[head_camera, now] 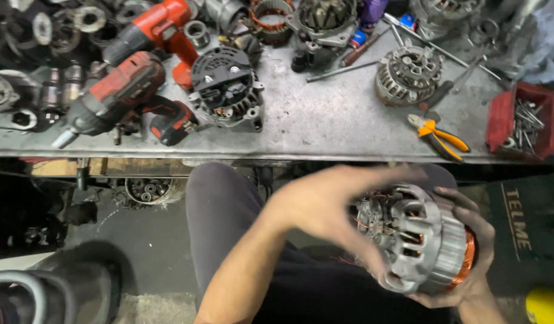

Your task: The person holds a disassembled alternator, manipulating the copper windings and internal components with their hands. They then use pliers to adjust or remove small parts from the alternator housing while seated at a workbench.

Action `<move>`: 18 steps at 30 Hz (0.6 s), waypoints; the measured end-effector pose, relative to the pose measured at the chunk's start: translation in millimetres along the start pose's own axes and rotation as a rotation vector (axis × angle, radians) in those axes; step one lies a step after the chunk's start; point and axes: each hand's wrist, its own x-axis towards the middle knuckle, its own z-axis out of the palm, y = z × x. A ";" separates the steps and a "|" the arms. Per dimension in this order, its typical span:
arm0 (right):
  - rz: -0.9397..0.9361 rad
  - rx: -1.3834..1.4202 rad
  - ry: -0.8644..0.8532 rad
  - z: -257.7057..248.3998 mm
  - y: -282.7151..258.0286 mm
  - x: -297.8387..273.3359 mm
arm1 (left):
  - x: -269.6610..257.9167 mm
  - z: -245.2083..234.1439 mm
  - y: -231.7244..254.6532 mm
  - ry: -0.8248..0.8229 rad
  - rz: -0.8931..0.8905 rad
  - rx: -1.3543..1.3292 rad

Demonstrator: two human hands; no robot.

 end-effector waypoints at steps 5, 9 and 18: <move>0.060 0.275 0.062 19.6 16.2 31.3 | 14.8 4.8 -100.3 0.459 -0.319 -0.712; 0.140 0.538 0.062 27.6 83.4 70.1 | 33.5 19.6 -99.8 0.479 -0.542 -1.289; 0.383 0.664 0.100 6.6 218.0 125.9 | 36.2 -9.9 -103.4 0.753 -0.341 -1.568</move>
